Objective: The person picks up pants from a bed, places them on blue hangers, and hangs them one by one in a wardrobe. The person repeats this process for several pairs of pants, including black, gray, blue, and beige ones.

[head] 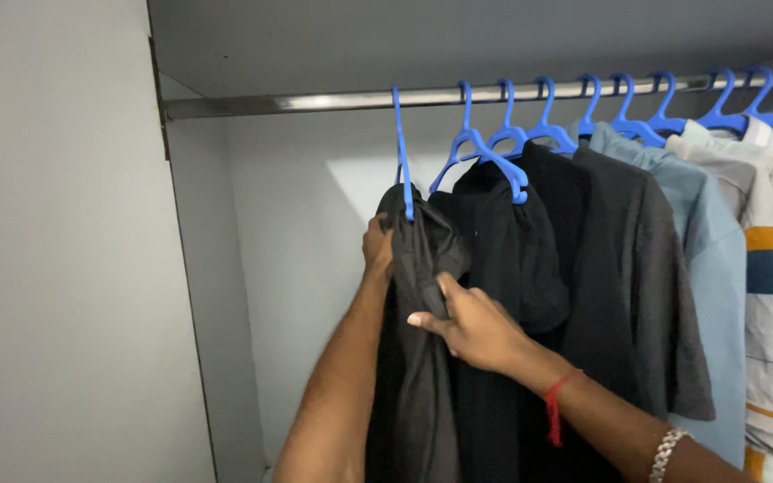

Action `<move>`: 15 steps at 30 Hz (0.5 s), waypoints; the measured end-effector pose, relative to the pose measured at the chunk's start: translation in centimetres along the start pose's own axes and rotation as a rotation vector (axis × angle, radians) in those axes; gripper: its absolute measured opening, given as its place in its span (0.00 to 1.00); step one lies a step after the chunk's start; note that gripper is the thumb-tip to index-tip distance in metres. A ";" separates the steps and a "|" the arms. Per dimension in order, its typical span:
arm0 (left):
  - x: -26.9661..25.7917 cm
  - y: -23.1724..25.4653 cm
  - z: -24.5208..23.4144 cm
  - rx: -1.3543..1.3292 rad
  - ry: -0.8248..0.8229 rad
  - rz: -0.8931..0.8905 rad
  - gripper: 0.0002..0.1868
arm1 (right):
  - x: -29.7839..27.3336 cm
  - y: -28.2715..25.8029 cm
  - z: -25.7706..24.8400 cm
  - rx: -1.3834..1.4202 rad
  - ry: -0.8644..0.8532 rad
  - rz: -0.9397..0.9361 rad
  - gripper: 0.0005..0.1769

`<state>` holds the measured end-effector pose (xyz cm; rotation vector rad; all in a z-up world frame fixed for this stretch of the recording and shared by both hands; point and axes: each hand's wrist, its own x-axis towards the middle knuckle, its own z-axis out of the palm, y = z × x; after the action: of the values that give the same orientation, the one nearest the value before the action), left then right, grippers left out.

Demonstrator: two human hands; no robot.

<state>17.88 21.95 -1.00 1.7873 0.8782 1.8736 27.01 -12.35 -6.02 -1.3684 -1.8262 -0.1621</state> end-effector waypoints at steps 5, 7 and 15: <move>-3.6 6.5 -4.8 0.019 -0.040 0.101 0.26 | 0.1 -0.2 -1.4 -0.047 0.161 0.090 0.31; -4.1 9.6 -6.4 -0.058 -0.113 -0.052 0.30 | 0.4 -0.2 -2.1 -0.093 0.437 -0.408 0.40; -6.2 15.0 -7.4 -0.306 -0.240 0.124 0.36 | 3.9 0.9 -0.3 -0.056 0.514 -0.513 0.31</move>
<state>13.16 5.72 4.84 1.8535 0.3798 1.7095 27.69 -9.28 -3.54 -0.7648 -1.6881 -0.7634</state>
